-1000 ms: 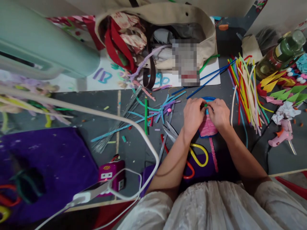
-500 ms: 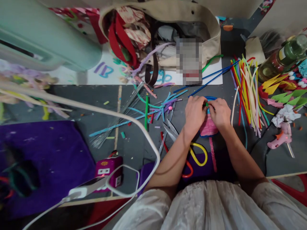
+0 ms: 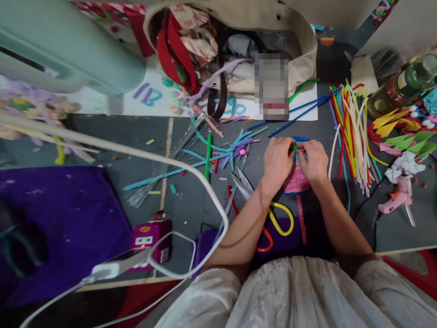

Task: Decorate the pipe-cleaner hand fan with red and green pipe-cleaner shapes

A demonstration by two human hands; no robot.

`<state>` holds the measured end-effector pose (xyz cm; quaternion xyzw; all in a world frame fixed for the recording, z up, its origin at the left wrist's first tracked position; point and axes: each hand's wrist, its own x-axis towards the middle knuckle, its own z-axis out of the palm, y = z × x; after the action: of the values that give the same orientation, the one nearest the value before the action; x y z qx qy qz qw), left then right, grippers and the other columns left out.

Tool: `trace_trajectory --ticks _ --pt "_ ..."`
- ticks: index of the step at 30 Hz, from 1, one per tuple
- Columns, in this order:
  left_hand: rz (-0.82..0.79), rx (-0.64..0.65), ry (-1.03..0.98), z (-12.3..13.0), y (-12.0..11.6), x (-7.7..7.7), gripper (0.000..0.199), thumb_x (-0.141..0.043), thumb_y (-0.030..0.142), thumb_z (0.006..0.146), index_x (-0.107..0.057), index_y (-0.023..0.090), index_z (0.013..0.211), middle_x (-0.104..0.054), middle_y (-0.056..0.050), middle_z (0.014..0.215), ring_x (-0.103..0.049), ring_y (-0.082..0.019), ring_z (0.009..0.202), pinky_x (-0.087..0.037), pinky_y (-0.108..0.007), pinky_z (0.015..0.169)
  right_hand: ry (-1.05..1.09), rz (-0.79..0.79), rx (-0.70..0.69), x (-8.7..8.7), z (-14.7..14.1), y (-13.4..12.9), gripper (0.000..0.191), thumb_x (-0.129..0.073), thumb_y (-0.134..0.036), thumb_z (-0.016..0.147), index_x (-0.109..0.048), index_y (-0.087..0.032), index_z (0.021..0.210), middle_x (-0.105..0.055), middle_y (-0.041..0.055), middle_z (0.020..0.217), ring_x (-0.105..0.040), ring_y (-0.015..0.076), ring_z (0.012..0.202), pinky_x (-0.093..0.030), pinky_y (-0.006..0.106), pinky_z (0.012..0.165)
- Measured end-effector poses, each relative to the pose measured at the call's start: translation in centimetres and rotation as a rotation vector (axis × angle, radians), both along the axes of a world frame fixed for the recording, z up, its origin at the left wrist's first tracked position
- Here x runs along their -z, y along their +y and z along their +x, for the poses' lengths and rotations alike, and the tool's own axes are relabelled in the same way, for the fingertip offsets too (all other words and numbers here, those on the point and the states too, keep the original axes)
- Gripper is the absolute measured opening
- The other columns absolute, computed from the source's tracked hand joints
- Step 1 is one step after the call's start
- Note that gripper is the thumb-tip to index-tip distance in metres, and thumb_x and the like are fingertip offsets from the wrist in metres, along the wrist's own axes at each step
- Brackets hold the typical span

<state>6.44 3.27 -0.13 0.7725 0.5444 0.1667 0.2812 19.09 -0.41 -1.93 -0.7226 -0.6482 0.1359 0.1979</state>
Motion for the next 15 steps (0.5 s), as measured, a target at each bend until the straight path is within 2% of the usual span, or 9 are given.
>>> trace_trajectory --ticks 9,15 --pt "0.022 0.0 0.022 0.04 -0.11 -0.35 0.015 -0.057 0.018 0.088 -0.067 0.022 0.098 -0.067 -0.007 0.105 -0.053 -0.027 0.107 -0.043 -0.04 0.092 -0.002 -0.009 0.002 0.39 0.09 0.05 0.025 -0.044 -0.026 0.094 -0.067 -0.021 0.102 -0.062 0.0106 0.101 -0.052 0.0275 0.1 -0.043 0.039 0.085" --pt "-0.006 -0.013 -0.014 0.12 0.02 -0.03 0.036 -0.055 0.014 0.088 -0.059 0.022 0.122 -0.069 -0.006 0.109 -0.054 -0.027 0.108 -0.043 -0.039 0.094 -0.04 0.043 -0.003 0.51 0.06 0.05 0.025 -0.045 -0.026 0.094 -0.068 -0.022 0.102 -0.064 0.0099 0.099 -0.053 0.0266 0.096 -0.044 0.037 0.081"
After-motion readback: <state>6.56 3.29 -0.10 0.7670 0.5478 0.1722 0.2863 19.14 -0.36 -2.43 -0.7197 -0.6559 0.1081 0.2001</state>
